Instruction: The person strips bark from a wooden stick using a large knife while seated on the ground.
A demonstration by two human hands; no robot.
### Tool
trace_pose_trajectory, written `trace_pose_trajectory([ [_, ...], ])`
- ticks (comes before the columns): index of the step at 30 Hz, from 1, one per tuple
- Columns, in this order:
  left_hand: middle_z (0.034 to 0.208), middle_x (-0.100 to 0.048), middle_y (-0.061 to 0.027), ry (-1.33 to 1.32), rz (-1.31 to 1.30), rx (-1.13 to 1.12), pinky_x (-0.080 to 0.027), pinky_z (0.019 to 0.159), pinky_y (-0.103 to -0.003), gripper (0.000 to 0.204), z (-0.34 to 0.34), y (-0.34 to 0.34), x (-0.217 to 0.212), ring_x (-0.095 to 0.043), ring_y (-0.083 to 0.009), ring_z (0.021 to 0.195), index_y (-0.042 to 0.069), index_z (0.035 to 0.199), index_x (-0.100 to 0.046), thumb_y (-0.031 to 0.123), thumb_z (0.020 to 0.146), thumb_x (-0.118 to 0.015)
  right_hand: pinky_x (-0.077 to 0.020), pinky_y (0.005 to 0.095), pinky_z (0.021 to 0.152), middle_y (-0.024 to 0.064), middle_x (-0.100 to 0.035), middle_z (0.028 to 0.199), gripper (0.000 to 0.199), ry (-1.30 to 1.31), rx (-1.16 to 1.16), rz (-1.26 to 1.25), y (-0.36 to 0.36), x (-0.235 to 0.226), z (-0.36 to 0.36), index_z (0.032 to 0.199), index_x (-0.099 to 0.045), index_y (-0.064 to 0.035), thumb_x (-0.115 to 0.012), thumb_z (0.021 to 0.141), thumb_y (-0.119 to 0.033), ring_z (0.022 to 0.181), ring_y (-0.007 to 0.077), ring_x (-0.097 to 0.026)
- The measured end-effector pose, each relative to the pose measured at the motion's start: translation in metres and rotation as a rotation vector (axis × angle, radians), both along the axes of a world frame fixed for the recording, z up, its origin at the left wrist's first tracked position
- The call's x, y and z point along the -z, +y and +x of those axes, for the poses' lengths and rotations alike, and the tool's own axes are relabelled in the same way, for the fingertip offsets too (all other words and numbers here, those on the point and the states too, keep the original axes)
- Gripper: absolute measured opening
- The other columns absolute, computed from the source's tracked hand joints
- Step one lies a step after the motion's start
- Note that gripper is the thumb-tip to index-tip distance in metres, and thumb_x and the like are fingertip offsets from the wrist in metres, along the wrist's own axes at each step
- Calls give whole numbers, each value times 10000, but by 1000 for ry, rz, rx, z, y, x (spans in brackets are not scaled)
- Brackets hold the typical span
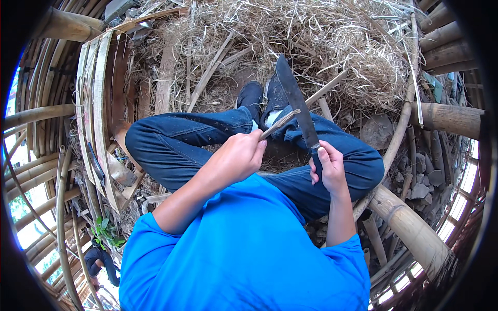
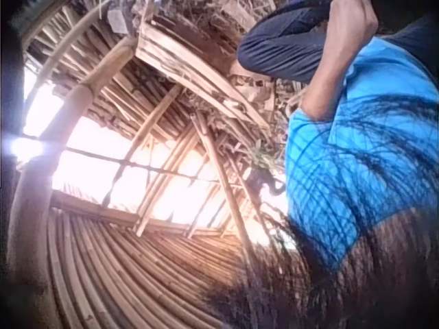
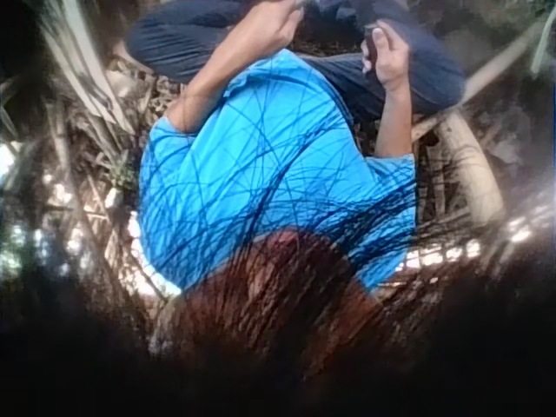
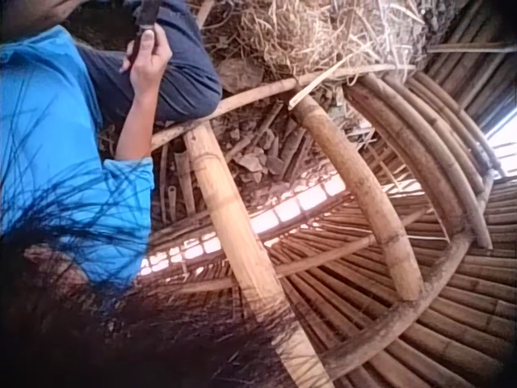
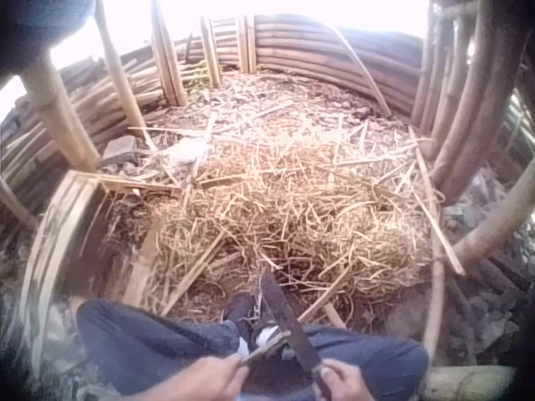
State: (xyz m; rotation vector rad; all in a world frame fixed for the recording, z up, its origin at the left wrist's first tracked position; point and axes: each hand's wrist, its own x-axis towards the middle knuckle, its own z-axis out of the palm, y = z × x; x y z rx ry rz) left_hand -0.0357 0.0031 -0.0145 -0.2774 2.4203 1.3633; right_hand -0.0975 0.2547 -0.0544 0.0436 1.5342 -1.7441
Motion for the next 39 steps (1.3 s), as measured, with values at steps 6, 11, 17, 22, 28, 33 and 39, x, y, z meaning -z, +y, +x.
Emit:
trace_pose_trajectory([
  [6,657,-538,-279,-10,6,-12,-406,599,-521,198,2,0,4,-560,-473,673,-41,870,-501,142,945,-487,-429,226,388,48,-530,638,346,-77,-10,-47,1,12,1,1241,-524,-2,-474,1019,-263,429,81,-482],
  [11,654,-535,-275,-28,12,-11,-402,591,-513,206,2,1,8,-552,-468,655,-42,865,-498,147,947,-488,-431,229,387,50,-526,634,350,-226,38,-157,0,12,3,1230,-527,-1,-474,1020,-276,426,88,-483],
  [17,634,-523,-256,-79,78,-67,-393,587,-496,211,-2,5,6,-551,-445,637,-44,863,-498,148,948,-487,-429,216,403,50,-533,642,353,68,148,-38,-17,4,4,1215,-545,2,-484,1016,-283,435,82,-482],
  [22,656,-538,-258,-68,14,5,-399,593,-501,208,-7,-1,2,-559,-444,652,-44,865,-511,145,945,-481,-390,206,428,11,-562,632,277,431,39,241,-12,-3,5,1179,-588,36,-533,977,-145,468,55,-502],
  [28,638,-532,-258,4,13,-7,-403,593,-505,199,-6,5,1,-559,-446,641,-46,888,-519,144,940,-488,-393,202,433,7,-555,631,276,440,31,222,-11,-8,2,1183,-582,34,-538,976,-142,472,51,-497],
  [33,636,-535,-253,-16,69,-12,-409,590,-496,192,-9,4,-1,-564,-442,639,-45,905,-529,140,939,-489,-381,193,431,19,-555,659,302,441,248,216,4,-13,-21,1204,-562,40,-528,990,-171,482,47,-474],
  [39,647,-544,-249,14,40,14,-416,585,-483,193,-7,2,-2,-568,-435,641,-44,901,-536,140,941,-493,-384,196,434,12,-569,639,268,510,-2,356,11,-27,-31,1175,-597,34,-567,962,-126,475,38,-488],
])
